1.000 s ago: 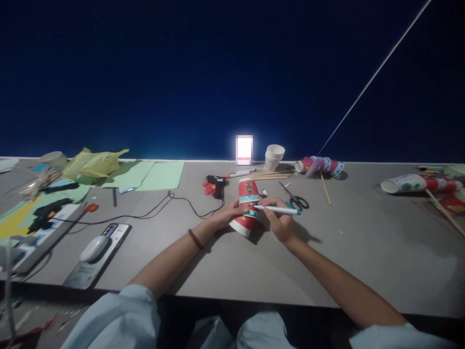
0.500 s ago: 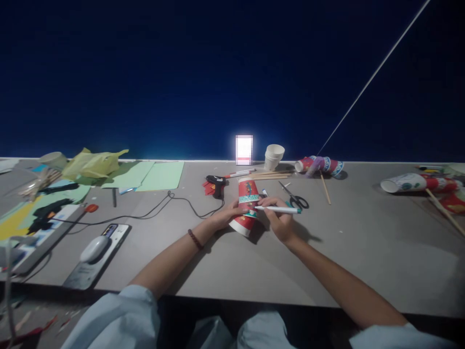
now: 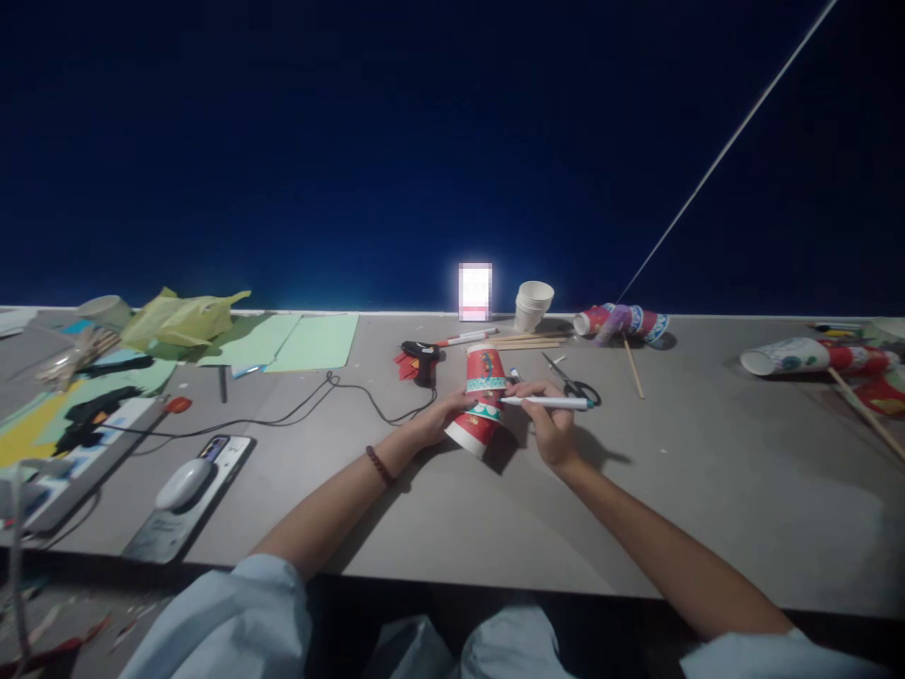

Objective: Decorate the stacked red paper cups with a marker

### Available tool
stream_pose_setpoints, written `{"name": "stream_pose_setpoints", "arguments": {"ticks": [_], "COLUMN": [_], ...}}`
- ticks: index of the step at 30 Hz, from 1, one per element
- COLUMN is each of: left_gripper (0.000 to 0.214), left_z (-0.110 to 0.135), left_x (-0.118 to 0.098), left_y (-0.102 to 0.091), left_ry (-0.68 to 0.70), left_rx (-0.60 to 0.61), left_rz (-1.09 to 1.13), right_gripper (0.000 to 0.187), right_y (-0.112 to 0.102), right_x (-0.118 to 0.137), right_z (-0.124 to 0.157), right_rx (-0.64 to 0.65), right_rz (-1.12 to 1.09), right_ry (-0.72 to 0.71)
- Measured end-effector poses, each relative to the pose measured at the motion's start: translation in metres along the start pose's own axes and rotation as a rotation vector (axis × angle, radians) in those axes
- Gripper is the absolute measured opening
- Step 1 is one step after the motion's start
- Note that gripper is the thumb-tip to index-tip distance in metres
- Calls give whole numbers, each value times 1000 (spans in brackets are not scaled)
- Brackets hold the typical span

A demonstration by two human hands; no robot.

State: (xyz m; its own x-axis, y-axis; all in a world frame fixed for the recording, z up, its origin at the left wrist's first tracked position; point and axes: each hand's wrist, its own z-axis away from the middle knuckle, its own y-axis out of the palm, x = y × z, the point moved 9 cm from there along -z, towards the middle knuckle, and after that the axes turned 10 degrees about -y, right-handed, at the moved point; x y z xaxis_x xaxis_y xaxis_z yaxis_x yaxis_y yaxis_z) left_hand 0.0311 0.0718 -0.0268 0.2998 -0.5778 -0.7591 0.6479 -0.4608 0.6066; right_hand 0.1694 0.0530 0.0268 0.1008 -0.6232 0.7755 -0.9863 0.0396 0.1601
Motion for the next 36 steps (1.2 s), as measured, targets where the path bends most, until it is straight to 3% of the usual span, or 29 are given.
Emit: {"name": "stream_pose_setpoints", "arguments": {"ticks": [22, 36], "left_gripper": [58, 62], "left_z": [-1, 0], "left_x": [3, 3], "left_y": [-10, -8], "left_ry": [22, 17], "left_rx": [-93, -99], "left_rz": [-34, -57], "right_gripper": [7, 7], "right_y": [9, 9], "right_x": [15, 15], "right_z": [3, 4], "right_rx": [147, 145], "right_rz": [173, 235], "right_ry": [-126, -129]}}
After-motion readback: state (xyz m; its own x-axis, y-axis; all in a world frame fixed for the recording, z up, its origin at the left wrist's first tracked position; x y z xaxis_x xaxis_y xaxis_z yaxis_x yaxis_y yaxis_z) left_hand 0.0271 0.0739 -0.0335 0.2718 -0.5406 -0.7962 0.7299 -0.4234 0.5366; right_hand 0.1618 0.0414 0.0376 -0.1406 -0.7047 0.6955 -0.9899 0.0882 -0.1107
